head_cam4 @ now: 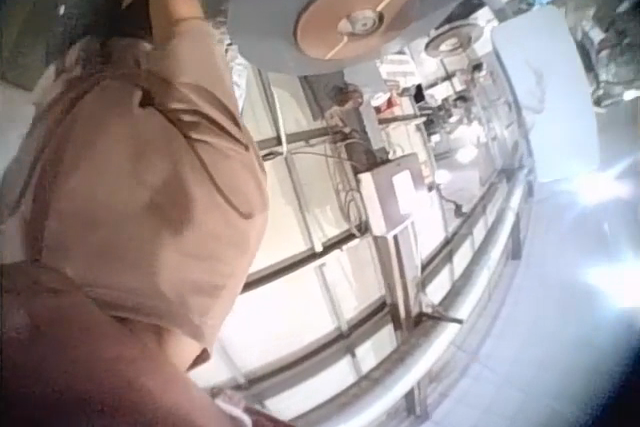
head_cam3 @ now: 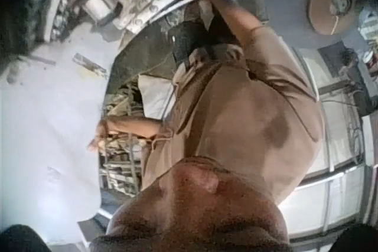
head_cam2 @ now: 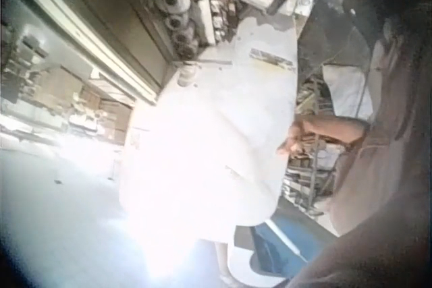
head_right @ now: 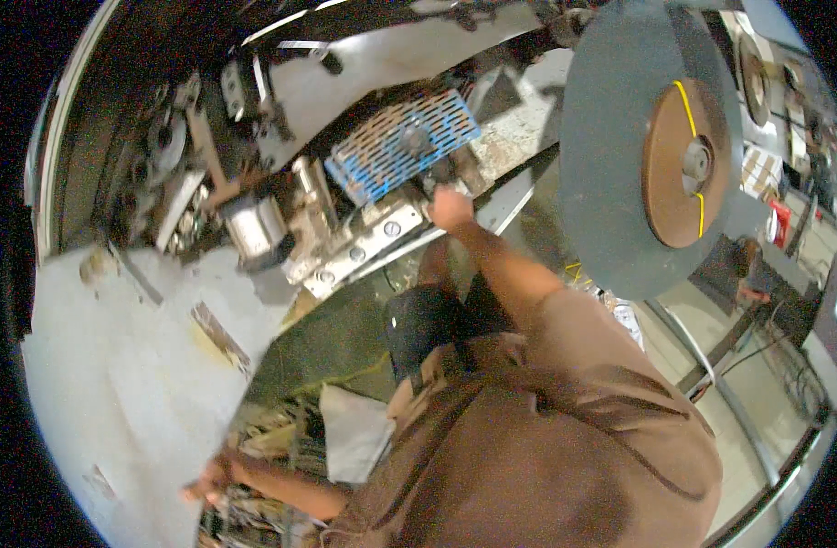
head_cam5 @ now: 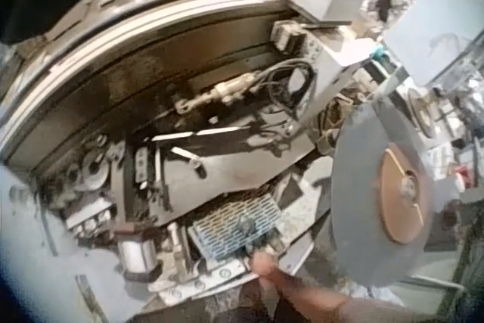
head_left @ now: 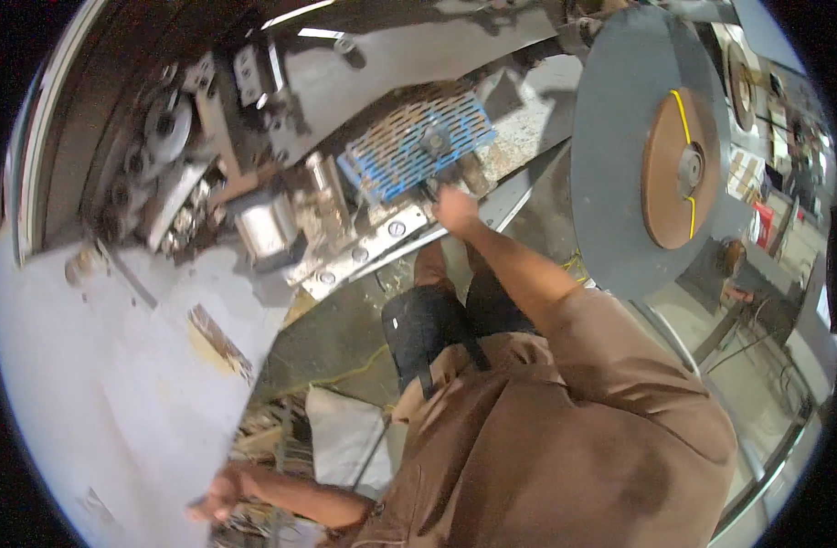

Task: The person handles small wooden pieces and places them into a machine. They then move to a large circular component, using a yellow utility knife to cut a yellow strap. Finally, they use a flashlight to inspect the internal mechanisms of the machine.

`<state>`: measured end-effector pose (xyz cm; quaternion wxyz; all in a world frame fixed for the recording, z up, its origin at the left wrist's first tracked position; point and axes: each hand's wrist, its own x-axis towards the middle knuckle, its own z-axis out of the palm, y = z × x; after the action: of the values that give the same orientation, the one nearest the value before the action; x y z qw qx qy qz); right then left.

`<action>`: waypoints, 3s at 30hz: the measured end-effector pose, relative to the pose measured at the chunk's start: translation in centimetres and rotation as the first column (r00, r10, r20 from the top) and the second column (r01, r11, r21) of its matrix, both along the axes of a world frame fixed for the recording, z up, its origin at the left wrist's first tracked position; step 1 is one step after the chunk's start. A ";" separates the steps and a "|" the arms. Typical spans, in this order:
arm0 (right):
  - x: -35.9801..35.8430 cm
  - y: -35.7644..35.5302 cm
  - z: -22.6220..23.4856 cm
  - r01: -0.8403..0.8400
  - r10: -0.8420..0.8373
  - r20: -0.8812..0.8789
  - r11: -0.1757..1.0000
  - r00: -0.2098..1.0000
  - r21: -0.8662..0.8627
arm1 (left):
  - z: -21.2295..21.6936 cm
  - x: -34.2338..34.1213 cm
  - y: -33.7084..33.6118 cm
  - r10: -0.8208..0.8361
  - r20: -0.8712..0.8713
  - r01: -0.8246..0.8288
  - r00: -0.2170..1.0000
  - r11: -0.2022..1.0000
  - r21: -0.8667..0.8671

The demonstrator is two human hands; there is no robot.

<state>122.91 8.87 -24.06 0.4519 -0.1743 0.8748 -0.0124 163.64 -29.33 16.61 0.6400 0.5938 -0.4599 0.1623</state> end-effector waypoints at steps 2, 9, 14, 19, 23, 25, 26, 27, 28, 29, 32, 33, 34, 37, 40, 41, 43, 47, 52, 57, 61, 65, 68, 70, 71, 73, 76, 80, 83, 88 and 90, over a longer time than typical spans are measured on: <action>0.6 1.7 1.9 0.015 -0.013 0.012 0.987 1.000 -0.161 | -0.8 -3.6 1.5 0.003 0.030 -0.003 1.000 1.000 -0.009; 2.2 9.1 14.3 -0.070 0.082 0.027 0.949 0.996 -0.307 | 1.0 -9.2 4.4 -0.242 -0.200 0.243 0.949 0.970 -0.018; 2.3 8.8 25.3 -0.152 0.083 -0.174 0.888 0.981 -0.434 | 0.5 -9.6 8.5 -0.383 0.168 0.414 0.909 0.877 -0.243; 3.0 5.4 31.5 -0.267 0.040 -0.391 0.793 0.920 -0.548 | -4.6 -18.9 21.7 -0.733 -0.433 0.846 0.524 0.389 0.365; 4.0 1.7 35.6 -0.435 0.157 -0.449 0.647 0.880 -0.626 | -5.7 -24.0 30.5 -0.300 -0.954 0.925 0.019 -0.357 0.131; 5.1 0.7 36.6 -0.401 0.168 -0.387 0.626 0.907 -0.669 | -4.6 -25.4 30.9 -0.345 -0.938 0.863 -0.033 -0.483 0.147; 5.3 0.5 36.8 -0.436 0.162 -0.430 0.597 0.888 -0.674 | -4.0 -26.1 30.5 -0.356 -0.934 0.838 -0.011 -0.513 0.186; 5.0 0.4 37.4 -0.426 0.164 -0.415 0.590 0.895 -0.686 | -3.5 -26.3 29.6 -0.342 -0.940 0.816 -0.015 -0.547 0.186; 4.6 0.1 38.5 -0.424 0.180 -0.398 0.578 0.900 -0.697 | -4.7 -26.5 28.8 -0.373 -0.928 0.817 -0.026 -0.542 0.195; 4.0 0.0 39.8 -0.383 0.156 -0.360 0.557 0.920 -0.737 | -4.7 -26.9 27.7 -0.403 -0.915 0.794 -0.026 -0.564 0.226; 3.1 1.6 41.5 -0.384 0.201 -0.330 0.588 0.922 -0.712 | -5.9 -28.9 24.5 -0.407 -0.912 0.820 -0.057 -0.540 0.190; 2.9 2.3 41.7 -0.359 0.173 -0.321 0.598 0.931 -0.717 | -6.4 -29.6 22.9 -0.459 -0.888 0.837 -0.023 -0.494 0.234; 2.7 3.1 41.6 -0.332 0.141 -0.314 0.609 0.939 -0.720 | -5.9 -30.6 20.7 -0.501 -0.864 0.822 0.042 -0.474 0.315; 2.2 5.7 40.9 -0.257 0.078 -0.274 0.653 0.958 -0.712 | -7.4 -32.6 13.4 -0.690 -0.679 0.783 0.250 -0.268 0.561; 1.8 9.0 39.9 -0.200 0.018 -0.268 0.713 0.963 -0.672 | -6.2 -35.2 7.1 -0.851 -0.281 0.539 0.443 0.002 0.842; 1.6 9.9 40.0 -0.185 0.003 -0.268 0.728 0.963 -0.660 | -6.6 -35.8 5.5 -0.869 -0.213 0.468 0.447 0.024 0.883; 1.4 12.2 39.5 -0.143 -0.045 -0.267 0.752 0.963 -0.643 | -6.3 -37.2 3.6 -0.929 0.025 0.315 0.368 0.150 0.937; 0.9 15.5 39.2 -0.051 -0.145 -0.258 0.778 0.955 -0.627 | -2.5 -39.4 3.5 -0.937 0.269 0.023 0.223 0.281 0.959; 0.1 17.8 39.0 0.057 -0.261 -0.237 0.775 0.936 -0.629 | 0.4 -42.1 2.8 -0.904 0.416 -0.082 0.102 0.409 0.909; -0.2 19.2 37.7 0.064 -0.291 -0.241 0.750 0.926 -0.659 | -0.8 -46.6 1.1 -0.895 0.446 -0.172 -0.028 0.444 0.880; -0.6 19.5 37.9 0.062 -0.269 -0.216 0.748 0.939 -0.660 | -0.3 -51.2 0.9 -0.947 0.315 -0.358 -0.056 0.314 0.879; -0.9 19.9 38.0 0.064 -0.273 -0.209 0.737 0.939 -0.673 | -2.3 -51.4 0.5 -0.924 0.381 -0.283 -0.028 0.373 0.884; -0.9 20.5 37.7 0.075 -0.294 -0.212 0.730 0.932 -0.680 | -3.8 -49.9 0.7 -0.896 0.443 -0.130 -0.022 0.442 0.888; -1.0 20.8 37.6 0.084 -0.300 -0.209 0.731 0.931 -0.677 | -4.8 -48.7 0.5 -0.877 0.479 -0.052 -0.017 0.479 0.876; -1.0 20.9 37.6 0.089 -0.300 -0.203 0.734 0.932 -0.673 | -5.2 -48.1 0.7 -0.866 0.499 -0.022 -0.007 0.499 0.866; -1.1 21.1 37.4 0.086 -0.295 -0.207 0.740 0.933 -0.667 | -5.6 -47.0 1.0 -0.855 0.519 0.006 -0.012 0.519 0.855; -1.2 21.5 36.9 0.067 -0.281 -0.226 0.750 0.933 -0.658 | -6.0 -44.9 2.1 -0.863 0.498 0.049 0.083 0.503 0.863; -1.4 21.6 36.5 0.053 -0.252 -0.226 0.769 0.941 -0.637 | -6.0 -42.9 4.0 -0.864 0.473 0.069 0.173 0.490 0.869; -1.8 21.1 36.6 0.024 -0.224 -0.235 0.770 0.946 -0.637 | -5.7 -42.7 3.7 -0.855 0.482 0.039 0.189 0.497 0.867; -2.4 20.0 37.0 -0.020 -0.196 -0.259 0.761 0.946 -0.648 | -3.1 -42.9 3.0 -0.841 0.519 0.025 0.155 0.528 0.849; -2.4 19.7 36.7 -0.042 -0.186 -0.279 0.760 0.942 -0.648 | -3.0 -43.2 2.2 -0.852 0.510 -0.021 0.115 0.511 0.859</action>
<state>120.50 28.57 12.66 0.2119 -0.2843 0.8852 -0.3012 120.45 -27.15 13.63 -0.0249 0.3809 -0.9215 0.0720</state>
